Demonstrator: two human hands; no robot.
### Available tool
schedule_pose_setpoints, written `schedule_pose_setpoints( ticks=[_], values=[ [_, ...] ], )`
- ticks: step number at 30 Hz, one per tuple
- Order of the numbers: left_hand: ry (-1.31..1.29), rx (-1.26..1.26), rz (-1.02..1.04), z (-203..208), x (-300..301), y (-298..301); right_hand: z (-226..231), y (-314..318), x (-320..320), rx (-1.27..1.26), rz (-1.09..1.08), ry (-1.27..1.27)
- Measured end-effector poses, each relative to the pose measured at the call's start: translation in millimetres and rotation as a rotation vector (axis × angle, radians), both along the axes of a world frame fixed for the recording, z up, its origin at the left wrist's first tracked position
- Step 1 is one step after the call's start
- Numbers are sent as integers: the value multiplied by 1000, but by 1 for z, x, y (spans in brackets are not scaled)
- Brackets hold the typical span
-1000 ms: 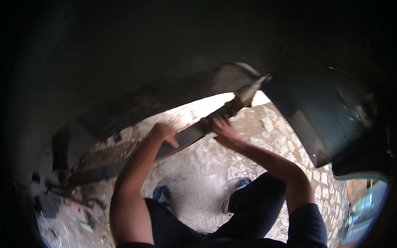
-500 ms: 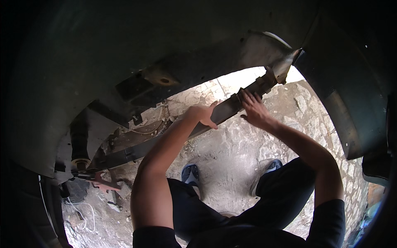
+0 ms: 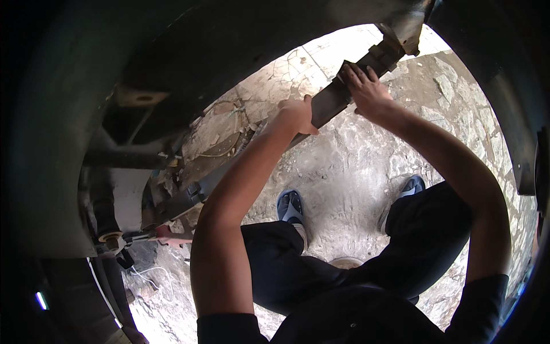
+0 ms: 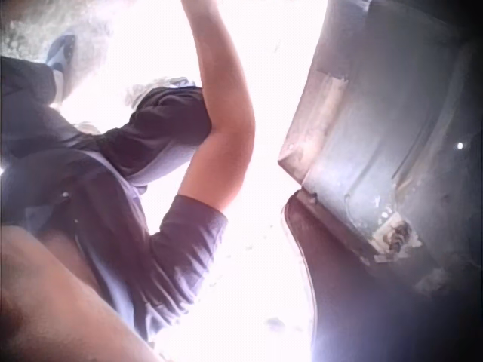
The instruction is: The person scrapes a metal beam under a vehicle using a handheld scraper. They repeatedly rub the tool along the beam's surface to remove material, then inspect the beam by hand.
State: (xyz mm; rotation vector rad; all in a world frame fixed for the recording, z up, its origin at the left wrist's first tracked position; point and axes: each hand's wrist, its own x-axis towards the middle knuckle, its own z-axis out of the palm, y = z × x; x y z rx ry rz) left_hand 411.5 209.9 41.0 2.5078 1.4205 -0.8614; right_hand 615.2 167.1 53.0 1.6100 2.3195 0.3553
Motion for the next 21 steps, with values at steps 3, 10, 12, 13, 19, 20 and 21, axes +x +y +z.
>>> schedule_pose_setpoints(
  ticks=[3, 10, 12, 13, 19, 20, 21],
  values=[
    [2, 15, -3, -1, 1, 1, 12, -6, -12, -152, -106, -48],
    [56, -9, 14, -9, 7, 13, 6, -8, 9, 12, 60, 103],
    [130, -38, 0, -17, 12, 14, 6, -12, 9, -20, 40, 126],
    [129, -38, -3, -18, 14, 14, 9, -13, 9, -33, 29, 133],
    [115, -52, -37, -5, 10, 5, 1, -9, 14, 0, 103, 63],
    [144, -56, -67, 3, 13, 3, -1, -5, 17, 15, 118, 68],
    [157, -49, -88, 1, 16, 2, -2, -1, 21, 29, 130, 74]
  ],
)
